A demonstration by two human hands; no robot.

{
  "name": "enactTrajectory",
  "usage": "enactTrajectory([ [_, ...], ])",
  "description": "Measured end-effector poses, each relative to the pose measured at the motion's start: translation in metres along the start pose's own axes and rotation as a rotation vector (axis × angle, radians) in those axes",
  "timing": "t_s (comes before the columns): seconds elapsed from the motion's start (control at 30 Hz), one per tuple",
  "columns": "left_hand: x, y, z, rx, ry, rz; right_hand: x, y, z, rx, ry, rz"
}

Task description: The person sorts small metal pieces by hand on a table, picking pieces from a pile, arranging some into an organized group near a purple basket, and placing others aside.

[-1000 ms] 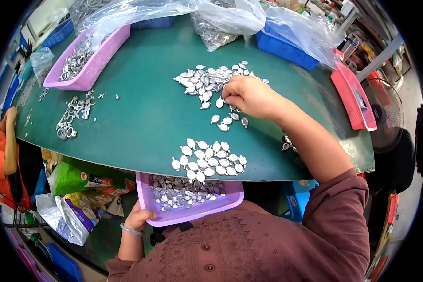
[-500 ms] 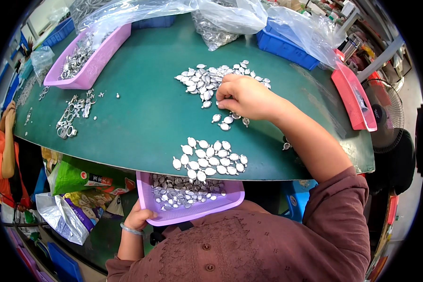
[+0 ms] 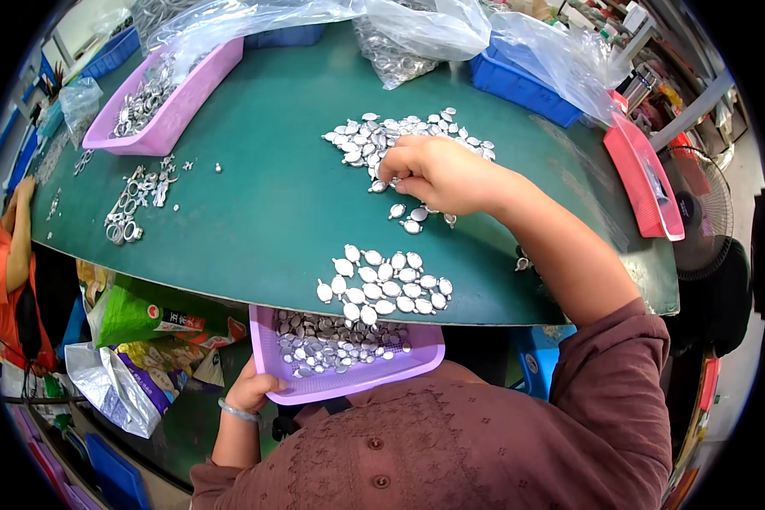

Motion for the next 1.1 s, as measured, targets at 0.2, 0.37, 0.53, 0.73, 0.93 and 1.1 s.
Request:
enactTrajectory([
  [0.2,-0.001,-0.002,-0.001,-0.022,0.011,0.013,0.01,0.001,-0.006,0.033,0.111,0.079],
  [0.37,0.0,-0.001,0.0,0.002,0.007,0.015,0.001,0.003,-0.018,0.077,-0.024,0.05],
  [0.53,-0.002,-0.004,0.0,0.003,0.005,0.016,0.022,0.001,-0.037,0.037,-0.035,-0.043],
  [0.73,-0.003,-0.006,0.0,-0.007,-0.001,0.025,0.037,0.004,-0.033,0.023,-0.075,0.119],
  [0.93,0.0,-0.001,-0.001,-0.015,0.001,-0.026,0.045,-0.004,-0.024,0.078,0.002,0.022],
  [1.1,0.0,-0.003,-0.001,0.012,0.007,-0.016,0.007,0.008,-0.001,-0.12,-0.282,-0.087],
])
Point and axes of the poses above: each hand's wrist, its own z-axis towards the middle knuckle, its own y-axis out of the back of the hand, x = y × z, the point moved 8 cm from there along z, towards the middle knuckle, and after that the axes turned 12 degrees about -z, right-handed, at the moved point
